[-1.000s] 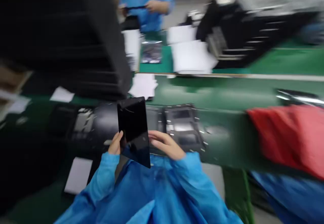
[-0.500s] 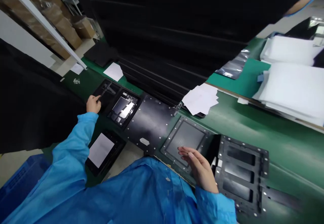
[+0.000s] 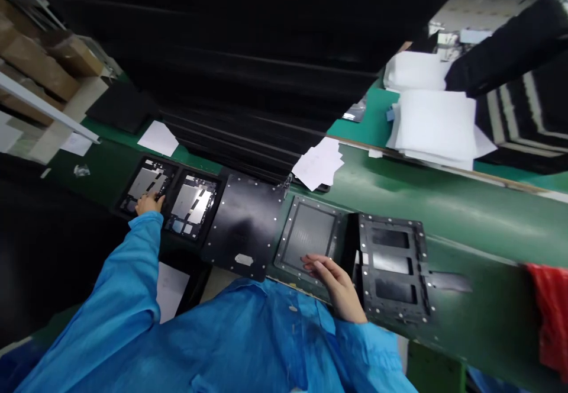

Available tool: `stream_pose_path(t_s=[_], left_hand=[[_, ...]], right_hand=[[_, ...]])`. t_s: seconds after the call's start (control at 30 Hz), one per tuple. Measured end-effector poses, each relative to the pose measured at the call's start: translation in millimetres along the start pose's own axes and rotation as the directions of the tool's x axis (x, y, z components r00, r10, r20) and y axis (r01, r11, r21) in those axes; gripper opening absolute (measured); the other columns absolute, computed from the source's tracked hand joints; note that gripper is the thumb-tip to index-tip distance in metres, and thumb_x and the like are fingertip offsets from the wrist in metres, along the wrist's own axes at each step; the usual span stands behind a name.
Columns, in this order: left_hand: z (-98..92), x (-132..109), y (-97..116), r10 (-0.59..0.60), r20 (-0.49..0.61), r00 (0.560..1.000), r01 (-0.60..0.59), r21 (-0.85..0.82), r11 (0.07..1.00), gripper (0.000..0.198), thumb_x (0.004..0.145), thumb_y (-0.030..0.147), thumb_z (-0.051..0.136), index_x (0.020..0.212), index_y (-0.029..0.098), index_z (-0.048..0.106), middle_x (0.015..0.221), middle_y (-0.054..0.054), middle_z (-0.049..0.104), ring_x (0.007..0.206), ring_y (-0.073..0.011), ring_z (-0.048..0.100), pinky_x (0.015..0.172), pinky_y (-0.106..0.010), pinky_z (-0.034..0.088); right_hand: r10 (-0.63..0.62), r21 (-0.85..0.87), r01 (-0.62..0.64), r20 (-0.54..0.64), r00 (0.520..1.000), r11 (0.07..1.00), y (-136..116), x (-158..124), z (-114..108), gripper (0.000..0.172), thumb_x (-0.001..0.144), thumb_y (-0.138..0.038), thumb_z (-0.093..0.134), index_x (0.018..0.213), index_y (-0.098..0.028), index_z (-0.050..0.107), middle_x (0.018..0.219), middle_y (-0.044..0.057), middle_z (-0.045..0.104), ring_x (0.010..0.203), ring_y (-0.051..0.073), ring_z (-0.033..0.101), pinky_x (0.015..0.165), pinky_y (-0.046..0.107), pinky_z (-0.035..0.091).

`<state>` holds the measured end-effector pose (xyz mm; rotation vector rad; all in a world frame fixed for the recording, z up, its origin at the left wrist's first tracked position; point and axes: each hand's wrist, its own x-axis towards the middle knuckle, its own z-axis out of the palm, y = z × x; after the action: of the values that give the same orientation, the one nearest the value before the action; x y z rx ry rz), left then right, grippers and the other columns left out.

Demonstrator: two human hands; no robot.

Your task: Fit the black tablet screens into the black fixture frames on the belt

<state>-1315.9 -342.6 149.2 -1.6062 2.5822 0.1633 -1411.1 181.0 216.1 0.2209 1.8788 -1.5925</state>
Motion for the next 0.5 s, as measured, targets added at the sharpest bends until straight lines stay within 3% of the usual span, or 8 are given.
stream_pose_path(t_s=[0.07,0.17,0.2,0.27,0.33,0.37,0.43,0.5], left_hand=[[-11.1,-2,5,0.014,-0.020,1.000,-0.014,0.000,1.000,0.041,0.085,0.035,0.055,0.117,0.010,0.064,0.119,-0.021,0.062,0.114,-0.0363,0.054,0.093,-0.051,0.045],[-29.1,-23,26,0.091,-0.172,0.981,-0.106,-0.079,0.991,0.041,0.086,0.027,0.047,0.113,0.002,0.065,0.111,-0.022,0.065,0.110,-0.0340,0.057,0.092,-0.050,0.048],[-32.5,-37,36,0.141,-0.288,0.947,-0.190,-0.149,0.970,0.041,0.086,0.027,0.045,0.109,0.001,0.066,0.104,-0.021,0.067,0.106,-0.0328,0.060,0.091,-0.048,0.049],[-32.2,-74,60,0.227,-0.403,0.887,-0.337,-0.226,0.914,0.040,0.086,0.031,0.045,0.103,0.003,0.068,0.095,-0.018,0.069,0.098,-0.0296,0.063,0.087,-0.045,0.052],[-23.0,-126,85,0.343,-0.613,0.712,-0.616,-0.311,0.724,0.036,0.086,0.039,0.049,0.091,0.011,0.071,0.083,-0.012,0.070,0.082,-0.0249,0.066,0.080,-0.040,0.055],[-16.0,-156,98,0.418,-0.652,0.633,-0.729,-0.318,0.607,0.031,0.086,0.039,0.052,0.087,0.014,0.071,0.079,-0.009,0.070,0.077,-0.0226,0.066,0.078,-0.037,0.055],[0.7,-224,126,0.569,-0.649,0.505,-0.863,-0.379,0.334,0.019,0.085,0.032,0.056,0.085,0.018,0.070,0.079,-0.006,0.071,0.073,-0.0194,0.067,0.076,-0.033,0.055],[19.1,-292,157,0.750,-0.494,0.439,-0.849,-0.501,0.167,0.019,0.086,0.030,0.055,0.094,0.020,0.069,0.086,-0.005,0.073,0.081,-0.0185,0.069,0.078,-0.031,0.056]], right_hand=[[-0.018,-0.042,0.020,0.032,0.999,0.999,0,2,0,0.059,0.060,-0.071,0.071,0.089,-0.020,0.071,0.099,0.012,0.073,0.087,0.022,0.068,0.078,0.033,0.055],[-0.097,-0.119,0.109,0.106,0.990,0.987,0,-1,3,0.056,0.068,-0.070,0.065,0.092,-0.019,0.070,0.099,0.011,0.073,0.091,0.024,0.067,0.084,0.037,0.054],[-0.134,-0.145,0.152,0.125,0.983,0.978,0,-3,4,0.054,0.071,-0.068,0.063,0.093,-0.019,0.070,0.099,0.011,0.073,0.092,0.024,0.067,0.087,0.039,0.054],[-0.214,-0.197,0.240,0.145,0.966,0.951,2,-4,3,0.048,0.076,-0.061,0.060,0.093,-0.018,0.069,0.099,0.010,0.073,0.094,0.024,0.067,0.090,0.040,0.052],[-0.278,-0.253,0.306,0.141,0.950,0.918,5,-2,-9,0.039,0.081,-0.052,0.057,0.096,-0.017,0.069,0.099,0.010,0.073,0.095,0.024,0.067,0.090,0.040,0.052],[-0.303,-0.290,0.325,0.118,0.946,0.900,7,0,-22,0.036,0.082,-0.047,0.056,0.097,-0.017,0.069,0.100,0.009,0.073,0.095,0.024,0.067,0.089,0.039,0.053],[-0.347,-0.396,0.309,-0.028,0.937,0.865,15,1,-63,0.031,0.083,-0.039,0.055,0.102,-0.018,0.069,0.105,0.010,0.072,0.100,0.024,0.066,0.093,0.040,0.051],[-0.363,-0.498,0.186,-0.287,0.886,0.847,27,-1,-119,0.033,0.082,-0.033,0.058,0.109,-0.017,0.067,0.117,0.012,0.068,0.113,0.027,0.061,0.102,0.043,0.045]])
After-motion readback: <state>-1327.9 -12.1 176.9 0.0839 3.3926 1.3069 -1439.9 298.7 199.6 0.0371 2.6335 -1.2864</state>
